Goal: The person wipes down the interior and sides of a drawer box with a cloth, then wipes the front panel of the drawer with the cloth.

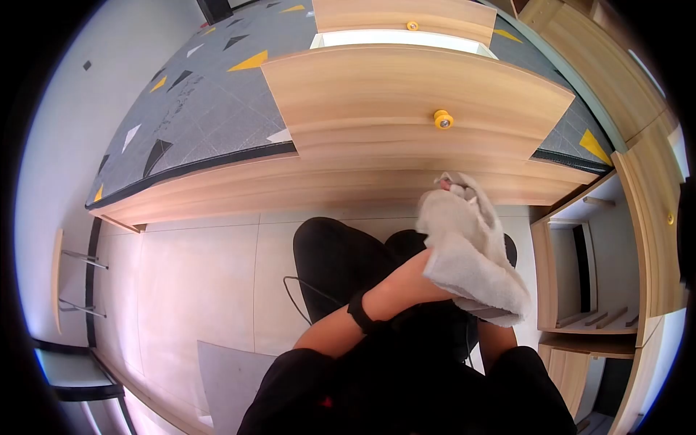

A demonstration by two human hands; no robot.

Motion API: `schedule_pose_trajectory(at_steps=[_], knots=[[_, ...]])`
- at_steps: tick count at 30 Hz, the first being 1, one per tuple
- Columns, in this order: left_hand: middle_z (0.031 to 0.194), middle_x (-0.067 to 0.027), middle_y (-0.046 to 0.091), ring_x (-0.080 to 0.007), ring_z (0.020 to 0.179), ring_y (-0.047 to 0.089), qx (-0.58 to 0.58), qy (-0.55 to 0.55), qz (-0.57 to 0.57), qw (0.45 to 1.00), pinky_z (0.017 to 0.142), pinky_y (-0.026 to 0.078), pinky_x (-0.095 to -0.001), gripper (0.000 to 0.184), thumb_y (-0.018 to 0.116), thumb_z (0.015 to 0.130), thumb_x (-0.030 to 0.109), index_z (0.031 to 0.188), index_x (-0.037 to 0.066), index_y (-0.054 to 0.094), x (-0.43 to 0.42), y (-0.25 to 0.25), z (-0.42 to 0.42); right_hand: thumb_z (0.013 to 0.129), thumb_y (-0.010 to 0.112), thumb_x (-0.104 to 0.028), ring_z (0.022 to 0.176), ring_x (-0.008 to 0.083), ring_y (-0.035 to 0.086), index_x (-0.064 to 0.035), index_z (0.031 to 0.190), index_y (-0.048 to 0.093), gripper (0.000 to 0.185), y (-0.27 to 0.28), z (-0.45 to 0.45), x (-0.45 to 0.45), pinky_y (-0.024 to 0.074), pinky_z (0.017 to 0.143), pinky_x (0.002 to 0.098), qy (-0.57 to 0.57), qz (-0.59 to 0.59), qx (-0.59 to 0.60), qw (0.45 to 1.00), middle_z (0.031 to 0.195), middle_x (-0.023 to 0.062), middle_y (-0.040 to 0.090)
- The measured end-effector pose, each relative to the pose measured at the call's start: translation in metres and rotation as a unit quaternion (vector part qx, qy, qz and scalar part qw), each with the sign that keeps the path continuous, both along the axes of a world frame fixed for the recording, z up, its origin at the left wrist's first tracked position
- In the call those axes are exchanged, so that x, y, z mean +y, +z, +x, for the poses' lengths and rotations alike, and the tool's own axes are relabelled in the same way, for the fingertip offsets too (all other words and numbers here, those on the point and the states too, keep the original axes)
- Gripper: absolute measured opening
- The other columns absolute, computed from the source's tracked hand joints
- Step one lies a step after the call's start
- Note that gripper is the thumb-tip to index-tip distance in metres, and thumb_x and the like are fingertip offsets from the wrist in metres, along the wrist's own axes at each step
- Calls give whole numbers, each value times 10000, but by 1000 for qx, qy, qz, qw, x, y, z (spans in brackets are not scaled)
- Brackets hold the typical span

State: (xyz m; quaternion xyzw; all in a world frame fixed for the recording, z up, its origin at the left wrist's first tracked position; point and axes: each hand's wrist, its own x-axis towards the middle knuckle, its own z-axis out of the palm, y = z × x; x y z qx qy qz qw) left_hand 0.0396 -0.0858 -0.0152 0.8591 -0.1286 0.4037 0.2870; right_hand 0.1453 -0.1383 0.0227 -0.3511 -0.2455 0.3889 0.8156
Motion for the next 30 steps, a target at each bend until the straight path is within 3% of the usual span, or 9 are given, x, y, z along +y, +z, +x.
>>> schedule_pose_trajectory(at_steps=[5, 7, 8, 15, 18, 20, 21, 25, 30], knots=[[1148, -46, 654, -244, 1090, 599, -17, 10, -44, 999, 896, 485, -390, 303, 674, 855, 284, 1143, 189, 677, 15, 2, -11, 910, 613, -86, 1088, 215, 579, 43, 1361, 475, 488, -11, 6, -14, 434, 986, 309, -97, -24, -89, 991, 1320, 166, 533], [1262, -94, 621, -298, 1093, 623, 48, 142, 55, 987, 945, 474, -408, 369, 703, 817, 253, 1180, 188, 676, 29, -6, -24, 877, 666, -97, 1046, 190, 575, 43, 1412, 408, 610, -6, 12, -7, 438, 968, 298, -253, -141, -526, 800, 1300, 162, 539], [1309, -143, 585, -329, 1120, 613, 34, 207, 53, 976, 969, 466, -423, 394, 709, 801, 239, 1184, 156, 672, 36, -9, -27, 819, 720, -104, 1074, 211, 571, 40, 1461, 314, 773, 1, 9, -16, 429, 990, 316, -183, -119, -391, 894, 1298, 153, 552], [1349, -258, 522, -450, 1187, 541, -20, 318, -51, 946, 997, 443, -467, 494, 727, 749, 191, 1187, -17, 632, 95, 37, -48, 819, 725, -278, 1339, 249, 419, -3, 1535, 166, 949, 24, 5, -14, 332, 1116, 396, -79, -53, -459, 884, 1579, 191, 252], [1296, -225, 560, -399, 1225, 518, -28, 383, -130, 914, 1027, 400, -458, 465, 719, 757, 184, 1172, -7, 636, 103, 35, -60, 832, 693, -317, 1375, 316, 392, 6, 1520, 230, 890, 50, 13, 4, 245, 1160, 423, 325, 79, -103, 937, 1576, 183, 273], [1272, -211, 572, -380, 1250, 494, -23, 455, -79, 887, 1041, 380, -461, 450, 708, 774, 183, 1175, -4, 630, 121, -24, -84, 920, 587, -382, 1107, 263, 596, -1, 1213, 591, 480, 99, 5, 24, 487, 871, 369, 346, -117, -408, 837, 1380, 151, 513], [1248, -198, 584, -362, 1275, 470, -26, 525, -31, 850, 1055, 359, -464, 436, 698, 790, 183, 1179, -1, 624, 129, -43, -88, 913, 604, -326, 1262, 358, 504, 47, 1208, 588, 476, 127, -10, 32, 399, 1044, 408, 339, -233, -578, 705, 1288, 228, 564], [1231, -189, 592, -351, 1245, 487, -106, 615, -118, 773, 1038, 373, -456, 437, 698, 799, 186, 1186, -1, 619, 113, -38, -127, 822, 643, -269, 855, 322, 672, 4, 947, 719, 309, 221, -92, 52, 550, 714, 511, 340, -145, -866, 337, 923, 145, 693], [1211, -179, 601, -338, 1209, 508, -269, 692, -174, 647, 1016, 391, -446, 438, 699, 810, 189, 1195, 0, 613, 106, 18, -179, 805, 659, -255, 818, 294, 655, -4, 924, 714, 284, 230, -126, 58, 522, 680, 474, 289, -75, -904, 305, 898, 133, 685]])
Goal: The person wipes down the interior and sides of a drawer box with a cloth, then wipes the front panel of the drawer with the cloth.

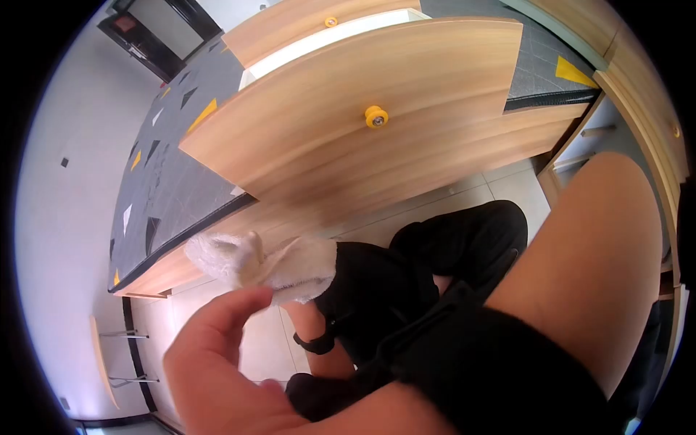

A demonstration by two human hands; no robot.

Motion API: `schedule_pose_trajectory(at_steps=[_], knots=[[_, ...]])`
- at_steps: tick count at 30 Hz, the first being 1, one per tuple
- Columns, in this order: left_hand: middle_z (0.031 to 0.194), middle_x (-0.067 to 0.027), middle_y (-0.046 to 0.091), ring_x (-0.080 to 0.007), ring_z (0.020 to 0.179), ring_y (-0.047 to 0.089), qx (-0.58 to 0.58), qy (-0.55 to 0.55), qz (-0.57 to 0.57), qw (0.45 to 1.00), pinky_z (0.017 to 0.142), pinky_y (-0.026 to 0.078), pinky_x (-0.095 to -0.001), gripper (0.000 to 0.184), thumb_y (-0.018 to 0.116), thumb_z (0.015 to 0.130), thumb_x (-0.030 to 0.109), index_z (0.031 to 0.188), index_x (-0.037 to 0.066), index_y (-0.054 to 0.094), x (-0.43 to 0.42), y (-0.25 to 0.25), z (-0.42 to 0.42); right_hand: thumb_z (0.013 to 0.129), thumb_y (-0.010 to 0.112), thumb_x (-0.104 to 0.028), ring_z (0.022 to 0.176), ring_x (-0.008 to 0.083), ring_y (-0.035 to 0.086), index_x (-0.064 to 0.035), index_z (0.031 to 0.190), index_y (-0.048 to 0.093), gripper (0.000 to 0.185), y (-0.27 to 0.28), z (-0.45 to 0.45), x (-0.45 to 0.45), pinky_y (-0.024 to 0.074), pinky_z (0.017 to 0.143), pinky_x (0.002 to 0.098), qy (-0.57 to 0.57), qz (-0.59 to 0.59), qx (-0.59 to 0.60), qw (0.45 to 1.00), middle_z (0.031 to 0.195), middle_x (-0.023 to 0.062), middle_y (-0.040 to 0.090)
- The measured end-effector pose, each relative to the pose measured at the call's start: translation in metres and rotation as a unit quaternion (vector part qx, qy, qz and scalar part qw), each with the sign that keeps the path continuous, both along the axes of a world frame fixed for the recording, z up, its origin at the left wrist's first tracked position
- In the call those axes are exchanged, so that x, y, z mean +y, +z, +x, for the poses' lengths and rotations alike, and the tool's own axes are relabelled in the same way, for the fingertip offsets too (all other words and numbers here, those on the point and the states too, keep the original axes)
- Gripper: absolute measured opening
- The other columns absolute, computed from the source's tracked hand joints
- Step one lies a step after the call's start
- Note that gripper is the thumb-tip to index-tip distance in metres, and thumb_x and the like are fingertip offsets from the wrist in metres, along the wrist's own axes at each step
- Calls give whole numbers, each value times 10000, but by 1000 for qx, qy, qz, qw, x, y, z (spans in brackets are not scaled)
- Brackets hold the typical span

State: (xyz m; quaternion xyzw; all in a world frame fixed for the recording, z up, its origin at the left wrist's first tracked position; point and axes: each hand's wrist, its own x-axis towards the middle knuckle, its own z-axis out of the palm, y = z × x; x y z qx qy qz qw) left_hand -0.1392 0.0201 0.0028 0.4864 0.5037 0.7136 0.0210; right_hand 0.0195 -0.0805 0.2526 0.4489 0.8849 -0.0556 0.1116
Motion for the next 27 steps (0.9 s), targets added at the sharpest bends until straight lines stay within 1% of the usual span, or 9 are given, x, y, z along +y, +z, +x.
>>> schedule_pose_trajectory(at_steps=[4, 7, 13, 15, 18, 21, 25, 26, 27], knots=[[1194, -171, 608, -328, 1179, 526, -61, 32, 34, 997, 999, 406, -438, 439, 699, 818, 192, 1203, 0, 608, -7, 35, -10, 791, 671, -244, 788, 271, 641, -10, 905, 711, 264, 0, -13, -5, 499, 653, 444, 16, 32, 5, 999, 878, 123, 678], [1182, -165, 614, -320, 1157, 538, -76, 3, 26, 997, 986, 417, -432, 440, 699, 824, 194, 1208, 0, 605, -8, 40, 0, 781, 680, -236, 765, 253, 631, -14, 891, 708, 249, -2, -19, -7, 482, 633, 422, 19, 58, 5, 998, 863, 116, 673], [1157, -152, 625, -304, 1113, 564, -52, -149, -25, 987, 960, 438, -420, 442, 700, 837, 198, 1219, 1, 597, -16, 34, 62, 760, 699, -220, 720, 219, 611, -23, 863, 702, 222, -3, -23, -21, 449, 592, 377, 16, 140, 11, 990, 833, 101, 663], [1149, -148, 629, -299, 1099, 573, -44, -194, -49, 979, 951, 446, -416, 442, 700, 841, 199, 1223, 1, 595, -21, 29, 82, 753, 705, -214, 705, 207, 604, -26, 853, 700, 213, -4, -18, -31, 438, 579, 362, 9, 194, 26, 981, 823, 96, 660], [1137, -142, 635, -291, 1076, 586, -47, -251, -79, 964, 938, 457, -410, 443, 700, 848, 201, 1228, 1, 591, -29, 26, 110, 743, 714, -206, 683, 190, 593, -31, 839, 697, 201, -10, -3, -58, 421, 558, 340, -37, 315, 56, 947, 808, 88, 655], [1129, -138, 638, -286, 1062, 594, -32, -267, -75, 960, 930, 464, -406, 444, 700, 852, 203, 1232, 1, 589, -31, 29, 119, 732, 724, -198, 660, 173, 583, -35, 825, 695, 190, -15, 17, -93, 404, 538, 318, -145, 471, 76, 867, 793, 81, 650], [1248, -183, 597, -313, 1177, 554, 185, -328, 70, 924, 991, 424, -443, 498, 685, 840, 180, 1276, -23, 557, -21, 23, 122, 718, 736, -187, 630, 150, 570, -41, 806, 691, 176, -20, 28, -120, 382, 511, 288, -299, 598, 85, 739, 772, 71, 644], [1278, -194, 587, -320, 1206, 544, 236, -342, 111, 903, 1007, 414, -452, 511, 682, 837, 174, 1287, -29, 549, -17, 24, 127, 715, 739, -184, 623, 144, 566, -43, 801, 690, 173, -25, 35, -122, 376, 504, 281, -296, 601, 76, 738, 767, 69, 642], [1308, -205, 577, -327, 1235, 533, 287, -355, 150, 877, 1022, 404, -461, 525, 678, 834, 168, 1298, -35, 540, -14, 26, 130, 690, 716, -143, 580, 136, 510, -38, 785, 676, 147, -33, 53, -127, 345, 491, 273, -215, 561, 50, 798, 721, 46, 588]])
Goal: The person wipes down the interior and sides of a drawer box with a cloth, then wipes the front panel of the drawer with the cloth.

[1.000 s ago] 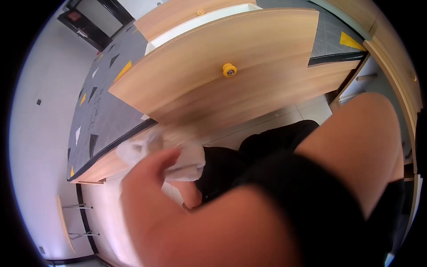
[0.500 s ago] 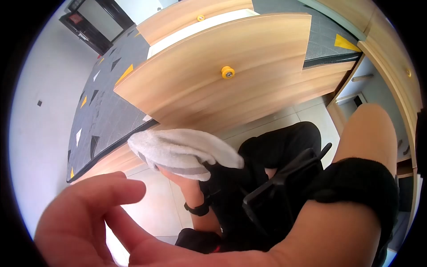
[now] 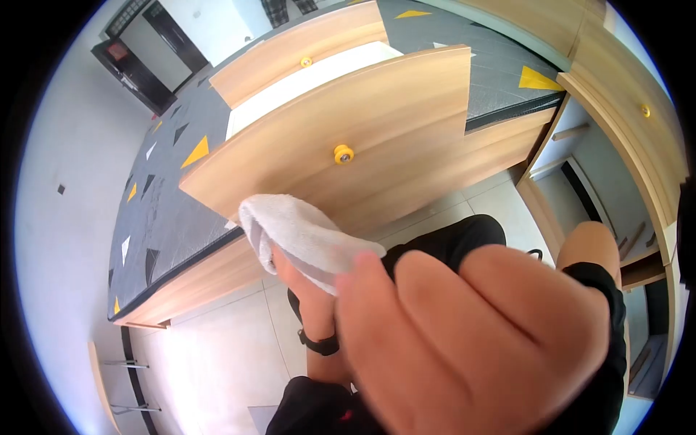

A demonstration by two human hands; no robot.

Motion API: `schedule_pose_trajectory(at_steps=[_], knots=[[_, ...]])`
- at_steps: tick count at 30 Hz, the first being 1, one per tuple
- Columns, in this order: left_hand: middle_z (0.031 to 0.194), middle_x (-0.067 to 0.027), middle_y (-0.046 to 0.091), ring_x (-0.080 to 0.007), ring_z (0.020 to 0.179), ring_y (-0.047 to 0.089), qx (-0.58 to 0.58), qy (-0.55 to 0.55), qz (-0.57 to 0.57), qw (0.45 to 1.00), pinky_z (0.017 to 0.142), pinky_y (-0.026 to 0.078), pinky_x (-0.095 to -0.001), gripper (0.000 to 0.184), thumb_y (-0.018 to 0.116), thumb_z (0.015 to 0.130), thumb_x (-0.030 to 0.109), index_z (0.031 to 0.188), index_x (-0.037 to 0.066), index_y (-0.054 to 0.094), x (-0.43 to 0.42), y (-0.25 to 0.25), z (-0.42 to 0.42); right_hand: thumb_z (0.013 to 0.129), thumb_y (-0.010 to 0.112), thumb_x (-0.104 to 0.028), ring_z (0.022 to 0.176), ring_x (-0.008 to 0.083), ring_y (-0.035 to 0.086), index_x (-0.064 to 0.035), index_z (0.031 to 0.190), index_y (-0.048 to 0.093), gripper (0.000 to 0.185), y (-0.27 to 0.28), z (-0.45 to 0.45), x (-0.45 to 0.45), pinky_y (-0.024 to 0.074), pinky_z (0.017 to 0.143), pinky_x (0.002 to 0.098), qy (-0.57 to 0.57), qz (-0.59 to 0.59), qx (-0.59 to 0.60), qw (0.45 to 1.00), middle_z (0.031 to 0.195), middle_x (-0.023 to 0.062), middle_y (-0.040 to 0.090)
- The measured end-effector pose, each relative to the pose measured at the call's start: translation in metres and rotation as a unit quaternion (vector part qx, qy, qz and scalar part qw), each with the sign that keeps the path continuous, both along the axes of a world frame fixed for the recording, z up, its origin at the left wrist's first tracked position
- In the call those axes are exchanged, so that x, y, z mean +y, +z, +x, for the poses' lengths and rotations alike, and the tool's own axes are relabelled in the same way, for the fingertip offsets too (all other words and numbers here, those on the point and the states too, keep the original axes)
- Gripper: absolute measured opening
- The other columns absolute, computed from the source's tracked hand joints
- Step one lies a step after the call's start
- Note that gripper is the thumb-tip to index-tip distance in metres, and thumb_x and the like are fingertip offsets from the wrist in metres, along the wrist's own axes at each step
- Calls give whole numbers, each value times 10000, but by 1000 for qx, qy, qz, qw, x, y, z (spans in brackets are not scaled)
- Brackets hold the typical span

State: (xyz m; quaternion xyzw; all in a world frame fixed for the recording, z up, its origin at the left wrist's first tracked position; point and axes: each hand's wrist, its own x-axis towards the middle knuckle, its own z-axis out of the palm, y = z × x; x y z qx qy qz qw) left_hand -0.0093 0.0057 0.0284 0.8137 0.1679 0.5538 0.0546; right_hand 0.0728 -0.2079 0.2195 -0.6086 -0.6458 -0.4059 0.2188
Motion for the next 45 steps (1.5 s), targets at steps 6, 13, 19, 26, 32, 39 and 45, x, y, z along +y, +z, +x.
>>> schedule_pose_trajectory(at_steps=[6, 13, 19, 26, 32, 39, 45], knots=[[1345, -259, 555, -400, 963, 636, 81, -154, -37, 984, 852, 493, -419, 409, 699, 752, 113, 1115, -67, 641, -16, 27, 33, 734, 647, -149, 668, 229, 606, -41, 845, 644, 156, -95, 74, 29, 477, 552, 349, 170, -336, 120, 919, 727, 61, 567], [1369, -38, 590, -244, 958, 656, 187, -132, 117, 966, 831, 513, -355, 241, 622, 756, 71, 985, 42, 687, -33, 20, 44, 838, 620, -179, 656, 340, 662, -7, 839, 646, 174, -210, 81, 56, 536, 604, 444, 187, -306, 361, 861, 750, 164, 662], [1129, -3, 705, -223, 949, 661, 195, -218, 101, 951, 833, 516, -356, 209, 708, 806, 180, 1009, 158, 751, -36, 40, 43, 848, 642, -145, 596, 295, 641, -34, 891, 648, 120, -239, 51, 39, 507, 569, 366, 254, -317, 633, 659, 662, 132, 628], [1122, 28, 699, -257, 956, 669, 120, -123, 109, 979, 822, 523, -416, 245, 727, 752, 78, 937, 238, 745, -6, 4, 44, 832, 671, -125, 1057, 426, 590, 26, 1167, 585, 377, -244, 93, 38, 471, 891, 451, 42, 16, 501, 864, 1108, 246, 627], [1251, -20, 651, -288, 861, 656, 26, -80, 240, 967, 817, 520, -428, 274, 717, 726, 46, 975, 161, 702, -14, 36, 69, 835, 693, -144, 1084, 444, 566, 36, 1195, 576, 418, -201, 113, 48, 448, 923, 467, 38, 56, 398, 915, 1145, 265, 614], [1191, -112, 635, -331, 889, 573, 59, -41, 116, 991, 796, 461, -385, 367, 700, 761, 3, 1121, 26, 635, -6, 63, 90, 808, 679, -110, 871, 395, 585, 21, 1014, 594, 258, -130, 127, 93, 471, 769, 450, 157, 83, 332, 927, 907, 194, 621], [1019, -146, 624, -321, 838, 550, -9, -55, 46, 997, 750, 468, -400, 422, 711, 729, -44, 1137, -9, 609, 9, 53, 90, 772, 673, -82, 821, 371, 594, -8, 946, 629, 195, -136, 109, 147, 480, 752, 437, 113, 181, 313, 925, 844, 156, 627]])
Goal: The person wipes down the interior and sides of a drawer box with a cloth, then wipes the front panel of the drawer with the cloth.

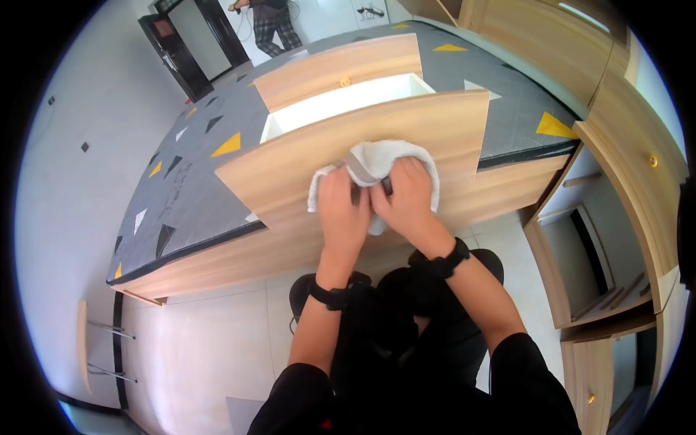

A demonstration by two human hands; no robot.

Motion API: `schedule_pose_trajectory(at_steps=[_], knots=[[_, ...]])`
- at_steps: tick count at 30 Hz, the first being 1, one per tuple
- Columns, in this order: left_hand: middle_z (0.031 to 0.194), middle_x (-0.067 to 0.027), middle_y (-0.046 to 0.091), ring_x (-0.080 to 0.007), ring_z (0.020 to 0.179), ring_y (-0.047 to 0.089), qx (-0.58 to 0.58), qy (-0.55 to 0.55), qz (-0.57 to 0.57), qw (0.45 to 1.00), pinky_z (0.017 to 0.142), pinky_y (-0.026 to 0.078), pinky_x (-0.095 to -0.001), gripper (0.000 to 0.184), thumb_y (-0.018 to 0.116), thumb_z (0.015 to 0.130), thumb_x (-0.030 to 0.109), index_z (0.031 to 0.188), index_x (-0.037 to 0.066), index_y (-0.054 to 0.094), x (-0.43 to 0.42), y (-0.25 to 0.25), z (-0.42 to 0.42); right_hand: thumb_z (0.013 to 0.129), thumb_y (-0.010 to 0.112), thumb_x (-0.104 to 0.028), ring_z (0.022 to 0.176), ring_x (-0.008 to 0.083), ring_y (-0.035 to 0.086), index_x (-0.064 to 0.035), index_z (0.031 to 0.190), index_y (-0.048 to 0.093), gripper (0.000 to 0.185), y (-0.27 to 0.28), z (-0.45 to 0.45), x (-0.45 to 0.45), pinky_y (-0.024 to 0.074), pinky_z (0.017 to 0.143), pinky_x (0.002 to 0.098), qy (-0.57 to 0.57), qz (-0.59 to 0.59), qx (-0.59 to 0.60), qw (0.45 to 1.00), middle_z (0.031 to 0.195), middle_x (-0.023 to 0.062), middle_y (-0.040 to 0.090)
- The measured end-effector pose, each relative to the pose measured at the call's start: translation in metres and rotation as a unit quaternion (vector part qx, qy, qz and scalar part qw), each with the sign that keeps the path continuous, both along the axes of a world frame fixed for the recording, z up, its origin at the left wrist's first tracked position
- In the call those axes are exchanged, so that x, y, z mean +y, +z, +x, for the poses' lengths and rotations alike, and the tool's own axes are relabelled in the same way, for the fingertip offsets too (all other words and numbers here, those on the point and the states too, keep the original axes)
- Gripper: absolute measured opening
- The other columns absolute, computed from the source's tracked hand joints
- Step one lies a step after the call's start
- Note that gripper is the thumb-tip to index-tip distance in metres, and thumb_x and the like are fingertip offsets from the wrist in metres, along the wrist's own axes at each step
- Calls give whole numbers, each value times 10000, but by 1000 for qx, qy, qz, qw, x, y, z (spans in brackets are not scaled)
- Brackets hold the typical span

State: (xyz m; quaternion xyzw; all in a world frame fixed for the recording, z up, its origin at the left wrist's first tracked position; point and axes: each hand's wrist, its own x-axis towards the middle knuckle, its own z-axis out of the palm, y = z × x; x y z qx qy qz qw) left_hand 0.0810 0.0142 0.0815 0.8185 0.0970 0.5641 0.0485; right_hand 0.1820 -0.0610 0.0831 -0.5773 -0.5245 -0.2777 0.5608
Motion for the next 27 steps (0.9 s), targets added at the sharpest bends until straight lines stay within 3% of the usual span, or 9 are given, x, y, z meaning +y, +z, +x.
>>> schedule_pose_trajectory(at_steps=[2, 5, 9, 14, 16, 19, 24, 26, 27], knots=[[982, -155, 614, -326, 869, 580, -29, -10, -104, 994, 767, 475, -399, 412, 701, 730, -57, 1130, -7, 613, -3, -6, 1, 761, 669, -74, 811, 370, 603, -14, 930, 649, 180, -20, -1, 8, 486, 751, 435, -7, 7, 16, 1000, 840, 148, 642], [988, -161, 622, -327, 894, 607, -61, -36, -70, 995, 784, 484, -396, 403, 693, 733, -63, 1125, 0, 620, 5, -25, 2, 738, 661, -61, 844, 367, 635, -30, 933, 688, 199, -53, -2, 20, 503, 762, 431, 60, 122, 130, 982, 886, 141, 683], [996, -164, 631, -341, 918, 615, -88, -39, -78, 992, 803, 495, -397, 387, 670, 745, -70, 1120, 19, 629, 14, -62, -4, 733, 655, -53, 905, 359, 660, -45, 994, 700, 265, -82, -9, 21, 513, 776, 425, 35, 96, 63, 993, 956, 152, 701], [1039, -178, 645, -379, 950, 623, 25, -26, -113, 993, 813, 511, -410, 360, 611, 785, -78, 1124, 42, 630, 17, -134, -23, 737, 660, -52, 924, 367, 661, -45, 1023, 698, 288, -152, -6, 20, 516, 805, 420, 40, 13, 6, 999, 972, 158, 700], [1044, -177, 646, -383, 951, 624, 57, -20, -147, 987, 809, 514, -411, 346, 619, 795, -70, 1124, 37, 629, 9, -154, -34, 726, 668, -46, 935, 387, 653, -34, 1021, 693, 296, -183, -7, 14, 522, 815, 400, 54, -109, 145, 982, 1000, 174, 690], [1048, -172, 640, -340, 919, 630, 69, -29, -185, 980, 804, 517, -376, 333, 630, 820, -64, 1142, 20, 621, 6, -164, -24, 733, 645, 7, 1009, 249, 664, 21, 1090, 657, 357, -198, -2, 9, 503, 862, 310, 156, -87, 380, 907, 1068, 173, 692], [1047, -119, 646, -236, 914, 651, 12, -75, -325, 943, 771, 526, -333, 243, 647, 897, 30, 1137, -10, 633, -11, -157, -22, 850, 618, 14, 990, 142, 632, 48, 1119, 618, 272, -177, -6, -8, 489, 858, 270, 247, -105, 503, 821, 1091, 120, 686], [1046, -39, 634, -137, 920, 617, -113, -165, -497, 844, 803, 510, -294, 298, 624, 938, 44, 1225, -33, 604, -16, -148, -19, 889, 608, 9, 967, 128, 626, 48, 1106, 611, 221, -147, -12, -9, 488, 847, 261, 280, -63, 535, 795, 1084, 103, 683], [1046, -39, 634, -137, 920, 617, -113, -163, -498, 844, 803, 510, -294, 298, 624, 938, 44, 1225, -33, 604, -19, -138, -18, 908, 601, 4, 952, 119, 626, 39, 1091, 607, 187, -138, -12, -10, 488, 841, 258, 286, -70, 561, 774, 1079, 94, 681]])
